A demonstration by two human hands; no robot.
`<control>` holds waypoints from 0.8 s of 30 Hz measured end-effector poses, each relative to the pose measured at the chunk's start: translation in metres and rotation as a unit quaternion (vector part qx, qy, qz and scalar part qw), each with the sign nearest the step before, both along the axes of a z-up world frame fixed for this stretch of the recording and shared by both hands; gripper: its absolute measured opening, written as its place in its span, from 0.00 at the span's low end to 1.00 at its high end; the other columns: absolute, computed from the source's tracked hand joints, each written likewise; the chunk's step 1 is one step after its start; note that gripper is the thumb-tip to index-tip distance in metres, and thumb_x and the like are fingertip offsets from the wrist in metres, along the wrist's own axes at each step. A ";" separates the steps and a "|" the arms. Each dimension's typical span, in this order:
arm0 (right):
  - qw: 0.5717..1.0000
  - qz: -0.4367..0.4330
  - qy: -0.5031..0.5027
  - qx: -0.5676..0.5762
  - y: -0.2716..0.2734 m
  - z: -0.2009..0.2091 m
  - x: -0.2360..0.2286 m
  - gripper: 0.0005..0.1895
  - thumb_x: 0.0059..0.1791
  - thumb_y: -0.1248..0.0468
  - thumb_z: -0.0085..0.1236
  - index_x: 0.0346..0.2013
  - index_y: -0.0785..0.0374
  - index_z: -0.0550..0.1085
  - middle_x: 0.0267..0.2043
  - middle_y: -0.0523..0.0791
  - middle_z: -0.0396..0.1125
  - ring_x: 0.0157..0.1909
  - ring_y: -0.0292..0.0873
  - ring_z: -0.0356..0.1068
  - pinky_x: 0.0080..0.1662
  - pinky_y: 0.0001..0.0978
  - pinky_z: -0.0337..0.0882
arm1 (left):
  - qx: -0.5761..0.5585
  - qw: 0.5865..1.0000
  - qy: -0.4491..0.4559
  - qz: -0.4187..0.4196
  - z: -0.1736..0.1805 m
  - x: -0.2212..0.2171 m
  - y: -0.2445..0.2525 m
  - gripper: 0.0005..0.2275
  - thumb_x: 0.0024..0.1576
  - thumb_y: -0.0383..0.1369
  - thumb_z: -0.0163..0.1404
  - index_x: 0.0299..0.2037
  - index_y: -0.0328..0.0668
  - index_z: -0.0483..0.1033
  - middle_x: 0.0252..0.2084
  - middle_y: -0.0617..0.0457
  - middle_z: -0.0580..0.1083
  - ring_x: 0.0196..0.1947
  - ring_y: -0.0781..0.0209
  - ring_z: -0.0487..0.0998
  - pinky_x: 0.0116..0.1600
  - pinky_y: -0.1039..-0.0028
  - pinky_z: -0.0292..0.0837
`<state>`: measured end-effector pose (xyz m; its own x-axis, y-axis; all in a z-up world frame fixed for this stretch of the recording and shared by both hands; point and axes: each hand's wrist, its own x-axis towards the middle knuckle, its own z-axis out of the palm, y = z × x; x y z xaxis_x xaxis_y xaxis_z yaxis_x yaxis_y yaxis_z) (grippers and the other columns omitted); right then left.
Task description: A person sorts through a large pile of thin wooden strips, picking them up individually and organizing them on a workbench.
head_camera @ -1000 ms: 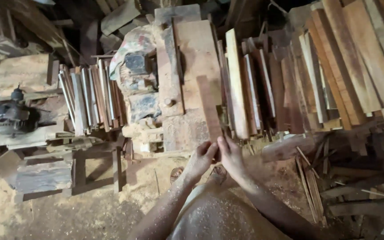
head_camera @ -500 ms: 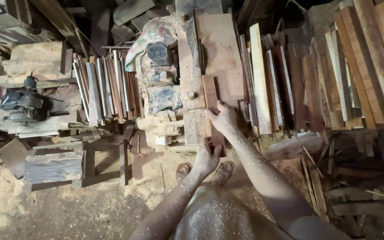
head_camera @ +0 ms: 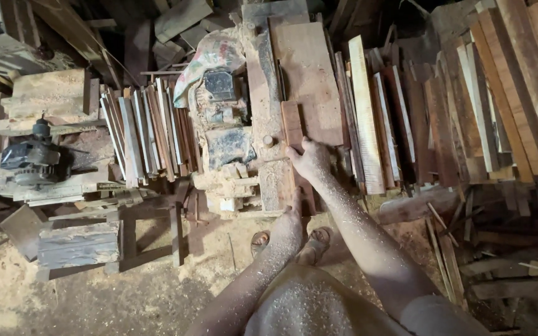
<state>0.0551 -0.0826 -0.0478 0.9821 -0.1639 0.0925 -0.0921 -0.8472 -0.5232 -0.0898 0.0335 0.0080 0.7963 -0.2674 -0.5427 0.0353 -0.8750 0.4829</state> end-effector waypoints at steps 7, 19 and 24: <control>0.999 -0.004 0.034 0.006 0.000 -0.006 0.025 0.38 0.44 0.38 0.59 0.49 0.72 0.78 0.37 0.62 0.75 0.45 0.64 0.76 0.45 0.58 0.75 | -0.024 1.000 -0.015 -0.011 -0.028 0.022 0.003 0.40 0.58 0.31 0.52 0.77 0.51 0.36 0.52 0.38 0.74 0.50 0.36 0.80 0.52 0.51 0.80; 0.998 -0.006 0.065 -0.007 0.002 -0.007 0.066 0.37 0.45 0.36 0.55 0.46 0.69 0.79 0.36 0.61 0.75 0.46 0.63 0.76 0.46 0.58 0.75 | -0.049 0.999 -0.005 0.018 -0.044 0.063 0.001 0.37 0.61 0.38 0.51 0.77 0.57 0.41 0.50 0.37 0.75 0.51 0.37 0.80 0.54 0.49 0.77; 0.998 -0.006 0.050 -0.026 0.000 -0.019 0.086 0.36 0.46 0.37 0.56 0.47 0.68 0.79 0.36 0.60 0.75 0.46 0.62 0.77 0.46 0.55 0.76 | -0.051 0.998 -0.019 0.011 -0.023 0.080 0.008 0.36 0.60 0.39 0.51 0.77 0.58 0.42 0.50 0.37 0.75 0.52 0.37 0.80 0.55 0.49 0.77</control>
